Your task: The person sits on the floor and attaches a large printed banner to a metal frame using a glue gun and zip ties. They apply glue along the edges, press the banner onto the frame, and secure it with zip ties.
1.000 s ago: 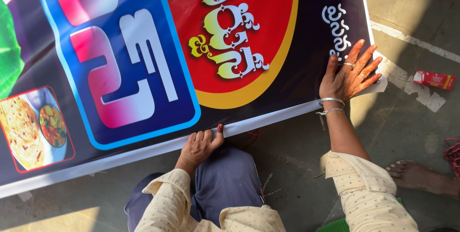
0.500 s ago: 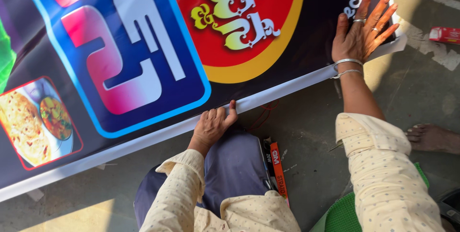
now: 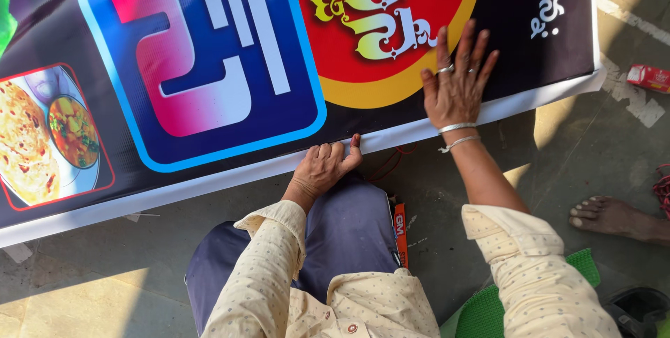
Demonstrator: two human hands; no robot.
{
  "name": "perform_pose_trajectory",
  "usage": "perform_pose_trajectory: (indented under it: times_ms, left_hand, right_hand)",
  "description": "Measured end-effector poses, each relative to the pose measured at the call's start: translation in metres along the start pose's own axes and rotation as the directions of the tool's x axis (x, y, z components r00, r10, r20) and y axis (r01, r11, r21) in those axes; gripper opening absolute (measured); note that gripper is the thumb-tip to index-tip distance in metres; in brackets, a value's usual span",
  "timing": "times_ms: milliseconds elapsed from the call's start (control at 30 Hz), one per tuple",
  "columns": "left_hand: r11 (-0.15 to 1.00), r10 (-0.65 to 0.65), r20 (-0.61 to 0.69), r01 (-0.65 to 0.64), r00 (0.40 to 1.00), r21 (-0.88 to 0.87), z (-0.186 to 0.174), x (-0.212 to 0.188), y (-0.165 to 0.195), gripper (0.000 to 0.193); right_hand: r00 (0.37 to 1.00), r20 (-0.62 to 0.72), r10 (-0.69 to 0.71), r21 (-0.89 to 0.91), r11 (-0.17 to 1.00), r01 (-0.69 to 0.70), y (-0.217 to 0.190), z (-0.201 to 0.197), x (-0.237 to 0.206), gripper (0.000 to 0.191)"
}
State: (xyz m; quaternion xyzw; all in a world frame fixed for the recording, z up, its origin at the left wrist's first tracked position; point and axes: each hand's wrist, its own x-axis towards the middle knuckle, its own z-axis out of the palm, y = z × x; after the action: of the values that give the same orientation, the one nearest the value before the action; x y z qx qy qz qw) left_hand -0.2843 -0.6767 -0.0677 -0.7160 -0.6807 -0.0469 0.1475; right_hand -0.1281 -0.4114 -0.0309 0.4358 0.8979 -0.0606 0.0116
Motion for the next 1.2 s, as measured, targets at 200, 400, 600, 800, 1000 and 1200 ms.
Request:
perform_pose_trajectory:
  times_ms: [200,400,600,800,1000,1200]
  left_hand:
    - [1.0,0.001,-0.015,0.0,1.0,0.011,-0.007,0.006,-0.004,0.042]
    - [1.0,-0.008,-0.009,0.008,1.0,0.0,-0.004,0.003,-0.004,0.039]
    - [1.0,-0.004,-0.017,0.004,1.0,0.01,-0.003,0.001,-0.003,0.041]
    - [1.0,-0.017,0.004,0.017,1.0,0.0,-0.004,0.001,-0.003,0.043]
    - [1.0,-0.004,-0.008,0.004,1.0,-0.023,-0.002,-0.001,-0.003,0.036]
    - [0.999,-0.004,-0.054,0.001,0.999,-0.052,0.004,-0.003,-0.006,0.03]
  right_hand:
    - [0.93,0.002,-0.367,0.139,0.921,0.363,-0.054,0.005,-0.082,0.07]
    - [0.672,0.628,0.391,0.64,0.23,-0.733,-0.022,0.048,-0.279,0.073]
    - [0.423,0.818,0.389,0.334,0.278,-0.901,-0.035,0.006,-0.36,0.083]
    - [0.782,0.622,-0.027,0.78,0.102,-0.617,-0.085,-0.114,-0.236,0.066]
    - [0.993,-0.119,0.023,0.578,0.815,0.05,-0.085,-0.05,-0.032,0.067]
    - [0.997,0.053,-0.059,0.055,0.997,0.056,-0.105,0.021,0.007,0.076]
